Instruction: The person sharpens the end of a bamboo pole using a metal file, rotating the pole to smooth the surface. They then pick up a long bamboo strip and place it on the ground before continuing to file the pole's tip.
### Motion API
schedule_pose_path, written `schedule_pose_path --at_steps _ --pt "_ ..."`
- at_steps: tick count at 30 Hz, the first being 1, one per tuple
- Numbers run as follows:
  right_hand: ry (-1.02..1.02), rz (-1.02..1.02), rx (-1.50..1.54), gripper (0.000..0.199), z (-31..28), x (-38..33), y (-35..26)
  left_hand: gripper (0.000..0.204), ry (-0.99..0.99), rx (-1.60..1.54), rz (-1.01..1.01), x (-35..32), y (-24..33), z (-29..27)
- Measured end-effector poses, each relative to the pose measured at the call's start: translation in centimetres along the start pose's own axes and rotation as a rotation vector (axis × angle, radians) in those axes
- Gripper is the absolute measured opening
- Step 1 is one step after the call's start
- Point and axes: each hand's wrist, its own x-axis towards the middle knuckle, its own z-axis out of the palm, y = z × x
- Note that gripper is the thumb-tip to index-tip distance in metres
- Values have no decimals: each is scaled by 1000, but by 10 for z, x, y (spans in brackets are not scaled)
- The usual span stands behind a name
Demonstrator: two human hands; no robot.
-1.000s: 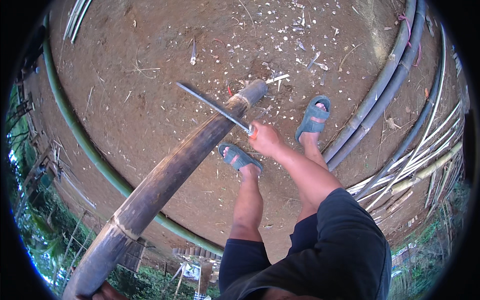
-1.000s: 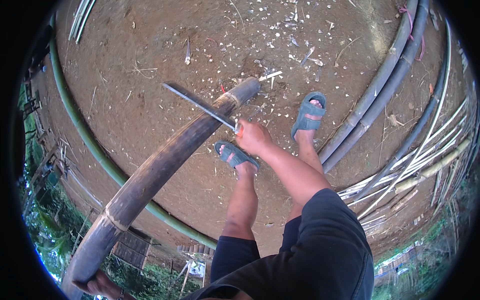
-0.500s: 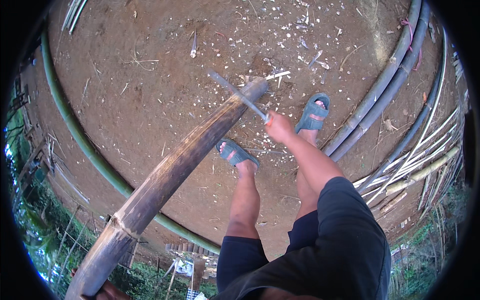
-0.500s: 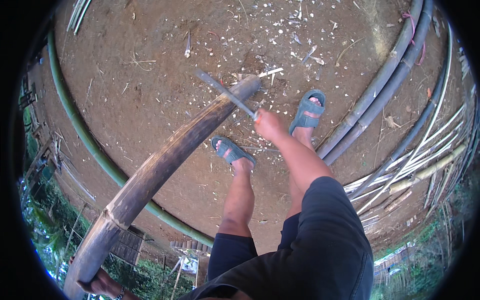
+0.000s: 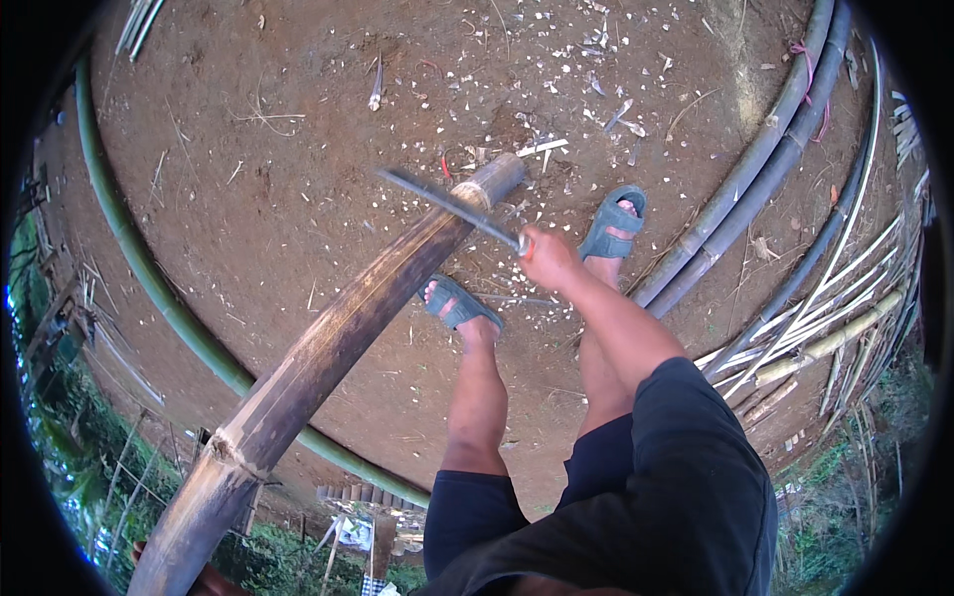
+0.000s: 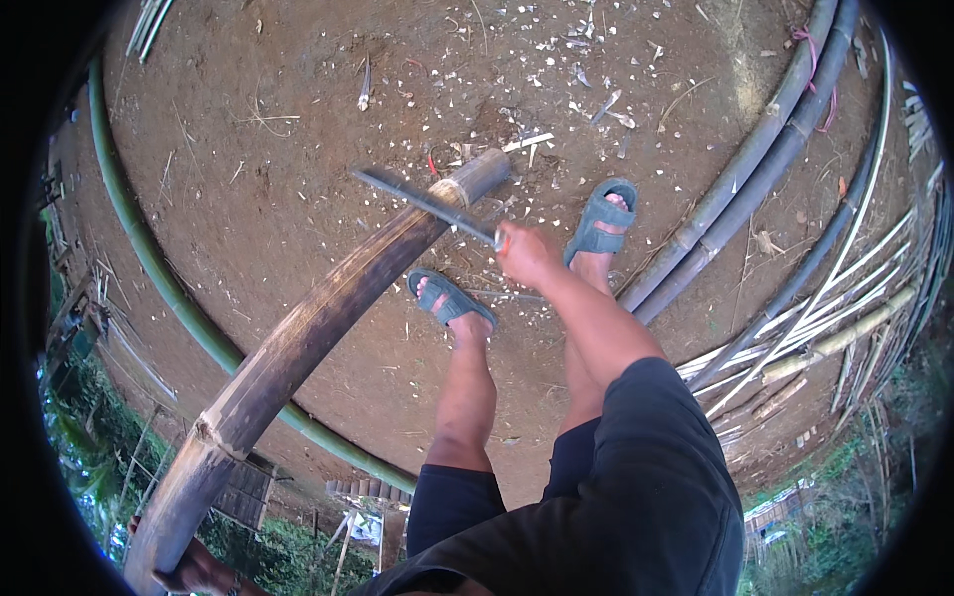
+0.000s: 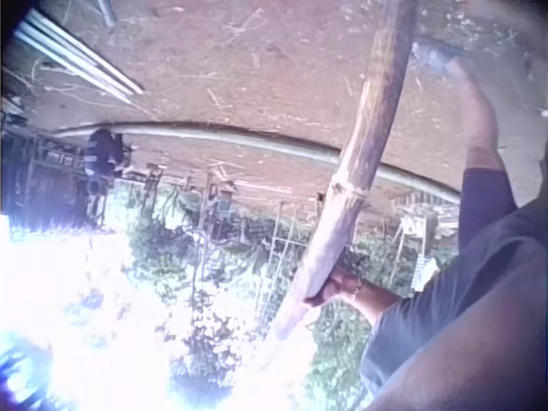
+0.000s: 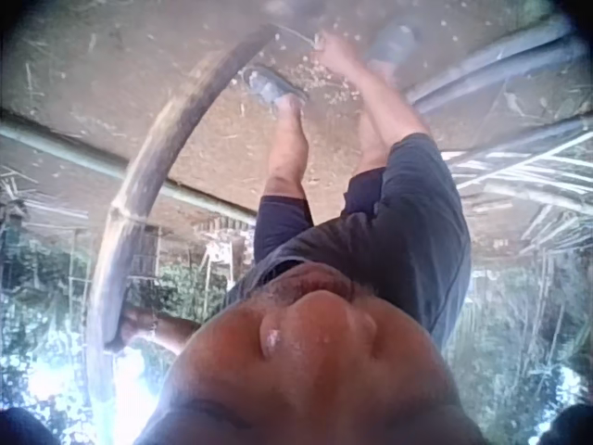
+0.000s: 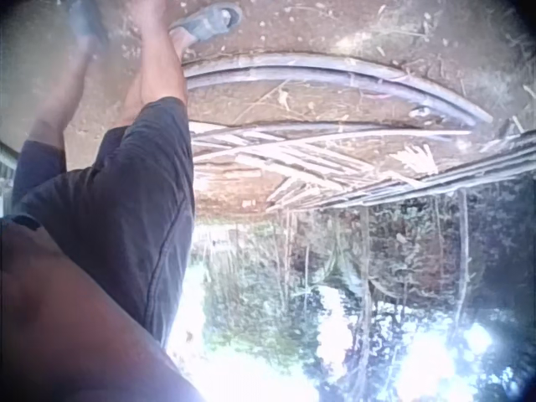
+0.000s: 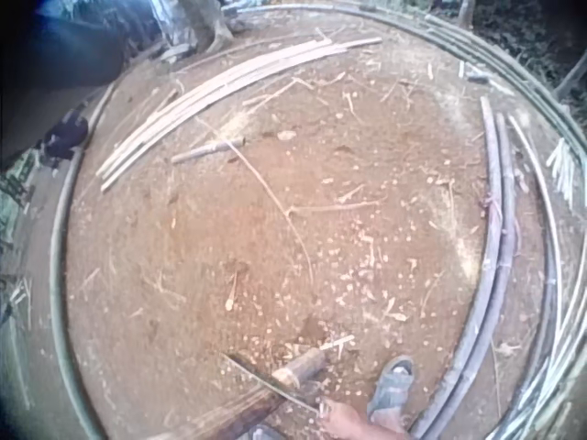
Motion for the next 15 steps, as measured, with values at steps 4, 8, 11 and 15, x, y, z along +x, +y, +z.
schedule_pose_path --at_steps 4,8,11,15 --pt "63 227 67 38 10 30 41 47 -58 -12 -36 -7 -8 4" --pt "-9 36 -31 35 -6 3 -13 52 -4 -49 23 20 5 -45" --pt "124 225 77 33 0 34 42 65 -50 -80 5 42 -7 -37" --pt "32 20 -71 34 -22 -3 -18 82 -46 -19 24 29 11 -42"
